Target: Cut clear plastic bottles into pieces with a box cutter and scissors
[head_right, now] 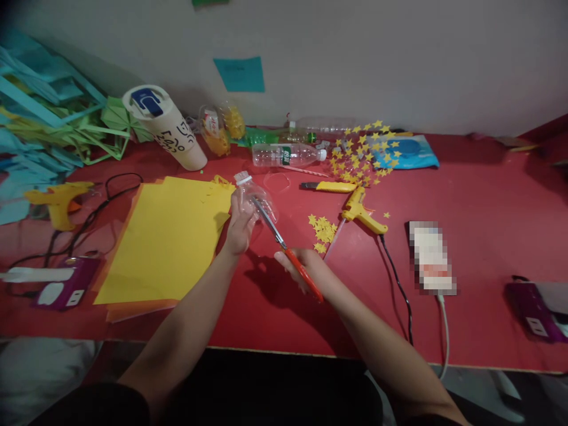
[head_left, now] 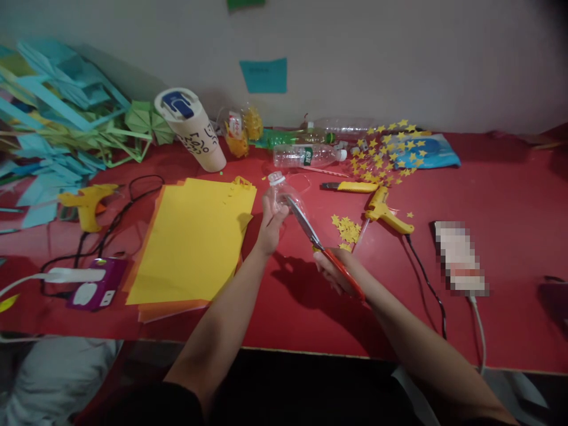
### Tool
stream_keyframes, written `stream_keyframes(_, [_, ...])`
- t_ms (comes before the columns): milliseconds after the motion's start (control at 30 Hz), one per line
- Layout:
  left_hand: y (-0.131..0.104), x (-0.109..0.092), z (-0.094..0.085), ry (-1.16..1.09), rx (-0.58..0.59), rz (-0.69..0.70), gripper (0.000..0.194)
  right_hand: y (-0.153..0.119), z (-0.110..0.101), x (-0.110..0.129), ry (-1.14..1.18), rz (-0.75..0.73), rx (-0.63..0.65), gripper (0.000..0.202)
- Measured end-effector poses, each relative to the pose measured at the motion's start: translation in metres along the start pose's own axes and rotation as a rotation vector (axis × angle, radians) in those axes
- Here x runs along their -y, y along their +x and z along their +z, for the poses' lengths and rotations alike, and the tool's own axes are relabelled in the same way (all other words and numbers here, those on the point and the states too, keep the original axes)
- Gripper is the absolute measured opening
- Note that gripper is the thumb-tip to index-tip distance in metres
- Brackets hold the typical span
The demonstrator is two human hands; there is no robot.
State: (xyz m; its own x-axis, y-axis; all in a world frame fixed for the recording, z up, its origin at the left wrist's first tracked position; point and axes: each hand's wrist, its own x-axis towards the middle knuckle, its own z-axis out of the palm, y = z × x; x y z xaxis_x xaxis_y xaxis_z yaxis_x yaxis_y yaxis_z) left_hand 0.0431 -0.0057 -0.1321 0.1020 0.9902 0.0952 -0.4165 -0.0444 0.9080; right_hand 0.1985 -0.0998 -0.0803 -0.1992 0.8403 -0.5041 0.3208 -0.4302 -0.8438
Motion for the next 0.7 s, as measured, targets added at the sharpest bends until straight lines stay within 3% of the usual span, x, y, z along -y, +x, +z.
stream_keyframes(100, [-0.0007,0.0017,-0.0002,0.013,0.047,-0.004,0.065,-0.0014,0.0005,0.0,0.024,-0.015,-0.01,0.048])
stream_keyframes(367, [-0.0012,0.0058,0.0011,0.026,0.012,-0.044,0.074,-0.0051,0.001,0.0071,-0.011,-0.031,-0.022,0.047])
stream_keyframes(700, [-0.0003,0.0087,-0.003,0.009,0.068,0.016,0.061,-0.002,-0.0024,0.001,0.054,-0.026,0.028,0.049])
